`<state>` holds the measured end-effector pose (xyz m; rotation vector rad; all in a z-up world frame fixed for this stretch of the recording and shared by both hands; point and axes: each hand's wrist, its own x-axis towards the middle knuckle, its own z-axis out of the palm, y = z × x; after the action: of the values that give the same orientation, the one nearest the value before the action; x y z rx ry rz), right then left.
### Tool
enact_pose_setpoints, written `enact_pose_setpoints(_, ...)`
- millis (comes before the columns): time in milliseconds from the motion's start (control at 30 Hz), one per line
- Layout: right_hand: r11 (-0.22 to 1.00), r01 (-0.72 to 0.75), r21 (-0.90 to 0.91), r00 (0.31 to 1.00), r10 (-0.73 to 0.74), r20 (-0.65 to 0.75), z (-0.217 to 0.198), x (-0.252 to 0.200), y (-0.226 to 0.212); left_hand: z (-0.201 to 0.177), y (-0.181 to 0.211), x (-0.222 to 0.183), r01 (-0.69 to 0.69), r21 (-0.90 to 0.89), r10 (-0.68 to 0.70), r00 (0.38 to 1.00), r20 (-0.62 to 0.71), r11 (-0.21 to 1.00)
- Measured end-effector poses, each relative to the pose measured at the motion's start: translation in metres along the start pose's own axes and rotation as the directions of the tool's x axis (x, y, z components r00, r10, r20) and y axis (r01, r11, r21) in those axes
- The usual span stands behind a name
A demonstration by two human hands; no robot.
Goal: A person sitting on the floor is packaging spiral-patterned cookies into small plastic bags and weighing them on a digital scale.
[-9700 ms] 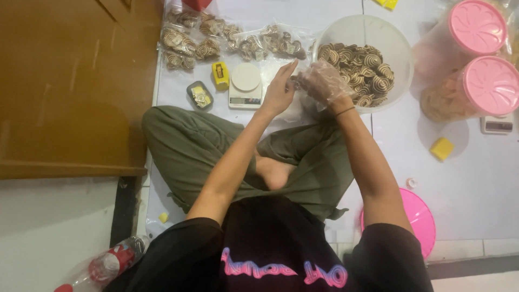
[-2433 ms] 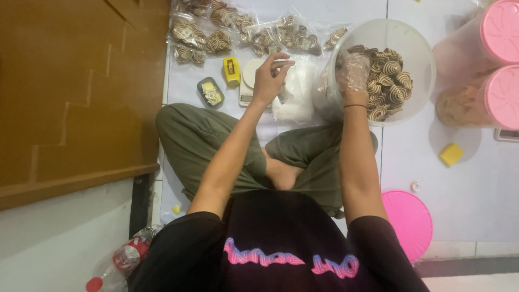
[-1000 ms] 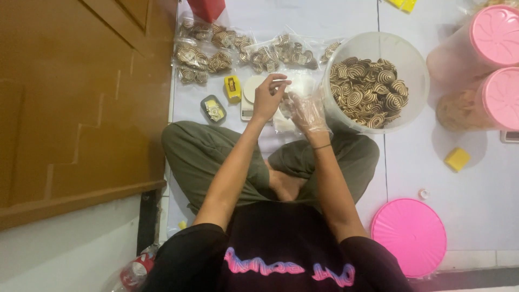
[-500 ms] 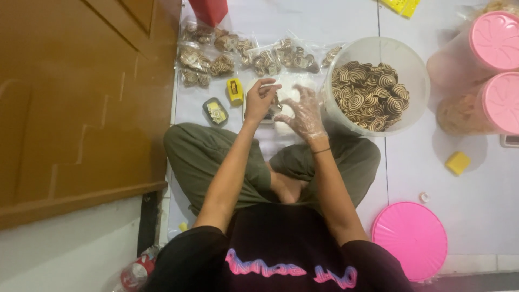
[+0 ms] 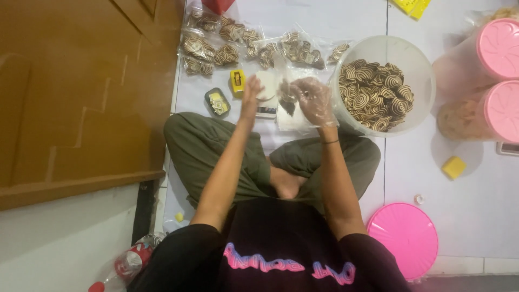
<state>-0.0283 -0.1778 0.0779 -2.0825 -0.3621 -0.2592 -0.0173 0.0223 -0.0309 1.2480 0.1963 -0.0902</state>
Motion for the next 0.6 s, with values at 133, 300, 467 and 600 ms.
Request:
enact_pose_setpoints(133,0.977,-0.056,0.205,0.998,0.062,-0.022,0.0,0.0,-0.019,0.018,0.011,-0.036,0.282,-0.25,-0.256,0.958,0.13,0.926)
enact_pose_setpoints(300,0.885,-0.244,0.397,0.966,0.259,0.017,0.008,-0.009,0.015,-0.003,-0.054,-0.008,0.143,-0.465,-0.112,0.989,0.094,0.874)
enact_pose_setpoints(467,0.82,-0.345,0.456,0.938,0.306,0.16,0.008,-0.018,0.027,-0.015,-0.071,0.0,0.142,-0.356,-0.091,0.984,0.155,0.924)
enact_pose_setpoints(600,0.867,-0.359,0.346,0.933,0.328,0.148,0.004,-0.02,-0.003,-0.007,-0.033,-0.017,0.181,-0.247,-0.148,0.979,0.143,0.952)
